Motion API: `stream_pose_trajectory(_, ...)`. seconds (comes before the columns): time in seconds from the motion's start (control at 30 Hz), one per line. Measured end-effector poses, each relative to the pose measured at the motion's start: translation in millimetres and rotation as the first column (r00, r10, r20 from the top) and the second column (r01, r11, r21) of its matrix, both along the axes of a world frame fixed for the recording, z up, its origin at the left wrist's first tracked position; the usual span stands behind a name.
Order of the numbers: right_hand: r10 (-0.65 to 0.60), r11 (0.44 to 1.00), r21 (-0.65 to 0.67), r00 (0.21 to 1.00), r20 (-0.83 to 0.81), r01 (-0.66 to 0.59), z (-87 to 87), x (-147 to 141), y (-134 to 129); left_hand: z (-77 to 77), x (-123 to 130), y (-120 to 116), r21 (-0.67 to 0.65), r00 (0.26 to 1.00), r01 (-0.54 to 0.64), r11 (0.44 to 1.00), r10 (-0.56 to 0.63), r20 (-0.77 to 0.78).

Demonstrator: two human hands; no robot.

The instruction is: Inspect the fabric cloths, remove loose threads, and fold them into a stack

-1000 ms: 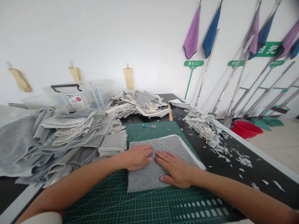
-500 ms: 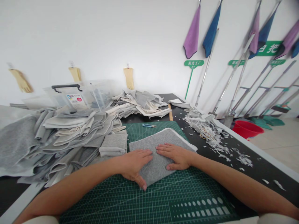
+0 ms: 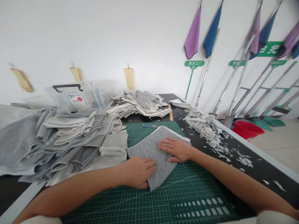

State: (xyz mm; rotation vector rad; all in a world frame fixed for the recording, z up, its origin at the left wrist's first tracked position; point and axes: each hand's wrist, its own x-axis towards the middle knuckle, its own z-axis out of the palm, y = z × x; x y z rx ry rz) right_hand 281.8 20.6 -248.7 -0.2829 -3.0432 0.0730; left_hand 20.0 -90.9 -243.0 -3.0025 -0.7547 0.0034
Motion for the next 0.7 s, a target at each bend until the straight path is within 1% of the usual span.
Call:
stream_pose_trajectory(0.07,-0.023,1.000,0.009,0.999,-0.034,0.024,0.2,1,-8,-2.3,2,-3,0.068,0.999,0.035,0.997,-0.035,-0.005)
stream_pose_trajectory(0.13,-0.020,1.000,-0.002,0.997,-0.070,0.020,0.5,-1,-22,-4.2,3,-5,0.124,0.999,0.036,0.992,-0.036,-0.001)
stream_pose_trajectory(0.23,0.017,0.999,-0.047,0.993,-0.116,-0.022,-0.1,-8,-50,-5.4,7,-8,0.179,1.000,-0.010,0.984,0.010,0.004)
stream_pose_trajectory(0.3,0.006,0.997,-0.077,0.990,-0.141,-0.017,-1.5,-14,-69,-4.5,10,-9,0.201,0.999,-0.048,0.978,0.044,0.025)
stream_pose_trajectory(0.37,-0.040,0.994,-0.102,0.986,-0.163,0.024,-3.4,-21,-85,-2.6,14,-9,0.214,0.995,-0.088,0.973,0.073,0.074)
stream_pose_trajectory(0.43,-0.113,0.987,-0.133,0.973,-0.200,0.087,-5.0,-27,-95,-1.1,18,-9,0.221,0.986,-0.121,0.968,0.093,0.135)
stream_pose_trajectory(0.57,-0.280,0.950,-0.220,0.917,-0.283,0.222,-4.7,-33,-102,-1.0,24,-8,0.221,0.970,-0.143,0.965,0.093,0.224)
stream_pose_trajectory(0.63,-0.328,0.933,-0.249,0.900,-0.285,0.261,-2.6,-33,-102,-0.6,25,-8,0.173,0.959,-0.170,0.970,0.122,0.257)
stream_pose_trajectory(0.7,-0.367,0.917,-0.270,0.889,-0.274,0.295,0.2,-32,-102,2.2,24,-8,0.087,0.945,-0.201,0.976,0.170,0.281)
